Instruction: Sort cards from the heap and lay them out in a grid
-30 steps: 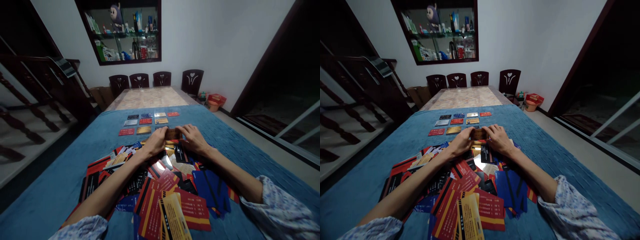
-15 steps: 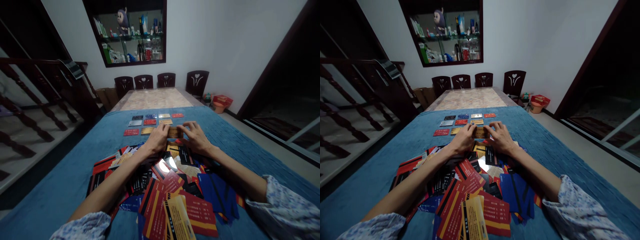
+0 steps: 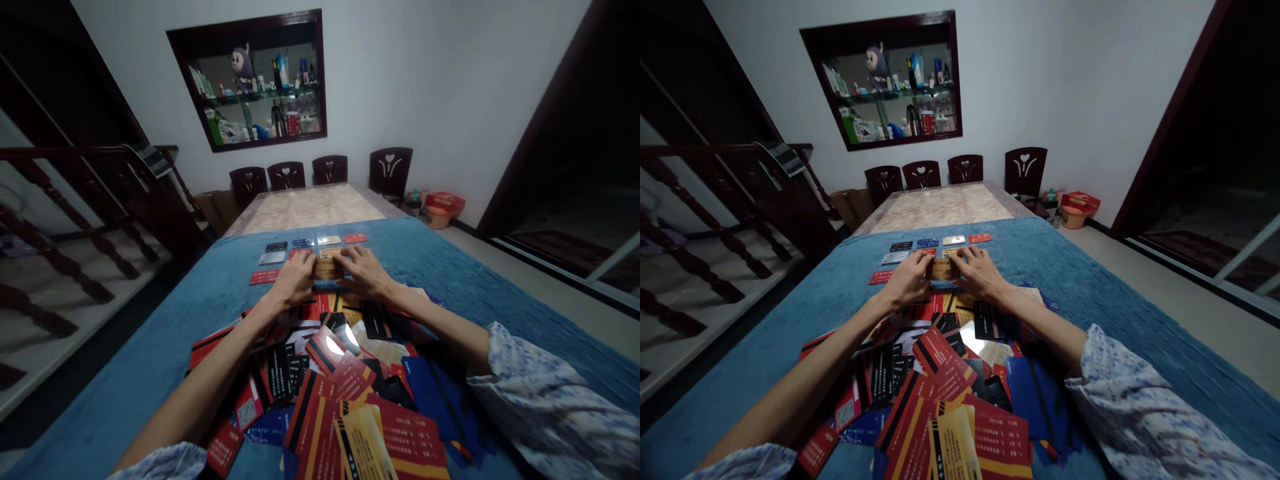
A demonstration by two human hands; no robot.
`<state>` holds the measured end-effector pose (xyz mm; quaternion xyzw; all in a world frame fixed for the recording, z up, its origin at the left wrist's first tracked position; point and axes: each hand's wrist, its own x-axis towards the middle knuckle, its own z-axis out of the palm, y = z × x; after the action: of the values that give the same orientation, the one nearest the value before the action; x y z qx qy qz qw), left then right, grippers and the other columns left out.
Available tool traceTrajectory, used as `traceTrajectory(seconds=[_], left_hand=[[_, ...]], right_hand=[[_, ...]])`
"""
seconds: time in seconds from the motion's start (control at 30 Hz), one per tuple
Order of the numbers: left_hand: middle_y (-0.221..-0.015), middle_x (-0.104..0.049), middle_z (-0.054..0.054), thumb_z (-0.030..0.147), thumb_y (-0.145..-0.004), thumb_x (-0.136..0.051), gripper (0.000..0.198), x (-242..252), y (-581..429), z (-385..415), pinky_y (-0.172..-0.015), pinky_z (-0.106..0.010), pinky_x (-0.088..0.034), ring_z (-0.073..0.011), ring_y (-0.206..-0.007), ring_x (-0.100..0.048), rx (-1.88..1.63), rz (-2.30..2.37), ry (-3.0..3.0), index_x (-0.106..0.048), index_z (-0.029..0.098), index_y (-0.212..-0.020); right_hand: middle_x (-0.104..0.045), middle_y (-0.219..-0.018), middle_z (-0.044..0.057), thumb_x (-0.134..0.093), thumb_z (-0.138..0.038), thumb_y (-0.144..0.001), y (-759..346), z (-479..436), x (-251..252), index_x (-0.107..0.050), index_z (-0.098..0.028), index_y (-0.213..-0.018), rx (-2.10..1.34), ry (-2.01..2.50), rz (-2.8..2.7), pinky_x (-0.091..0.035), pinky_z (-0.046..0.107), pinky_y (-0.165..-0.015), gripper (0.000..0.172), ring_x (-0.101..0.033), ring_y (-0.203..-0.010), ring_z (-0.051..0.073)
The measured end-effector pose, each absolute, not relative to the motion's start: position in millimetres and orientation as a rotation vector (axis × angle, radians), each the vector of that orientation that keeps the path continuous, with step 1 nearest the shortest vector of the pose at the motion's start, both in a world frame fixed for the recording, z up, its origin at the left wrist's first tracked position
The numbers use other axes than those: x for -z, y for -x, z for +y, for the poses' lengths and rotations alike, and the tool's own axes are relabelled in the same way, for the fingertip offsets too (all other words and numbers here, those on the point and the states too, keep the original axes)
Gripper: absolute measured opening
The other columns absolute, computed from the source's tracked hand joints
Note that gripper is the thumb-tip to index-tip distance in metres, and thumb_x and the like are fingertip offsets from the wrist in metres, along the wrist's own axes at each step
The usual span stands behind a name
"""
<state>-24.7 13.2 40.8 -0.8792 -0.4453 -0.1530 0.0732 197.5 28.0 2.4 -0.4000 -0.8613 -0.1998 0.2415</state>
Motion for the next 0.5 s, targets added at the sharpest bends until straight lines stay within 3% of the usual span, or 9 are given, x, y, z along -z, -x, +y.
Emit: traceTrajectory(seconds=[0.5], left_hand=[[-0.115,-0.056,-0.013,0.005,-0.071,-0.06,0.043,-36.2,66.9,33.8,-0.095,-0.041,-0.048,-0.0273,-0.109,-0.057,0.43,-1.45,2.659,-0.055,0.014,-0.112]], right_hand=[[-0.059,-0.125,0.017,-0.073,-0.042,-0.082,-146.6,52.4,-16.5,-0.061,-0.016,-0.12,0.388,1.217,-2.5,-0.04,0.041,-0.084,0.047,-0.046,-0.114,0.032]])
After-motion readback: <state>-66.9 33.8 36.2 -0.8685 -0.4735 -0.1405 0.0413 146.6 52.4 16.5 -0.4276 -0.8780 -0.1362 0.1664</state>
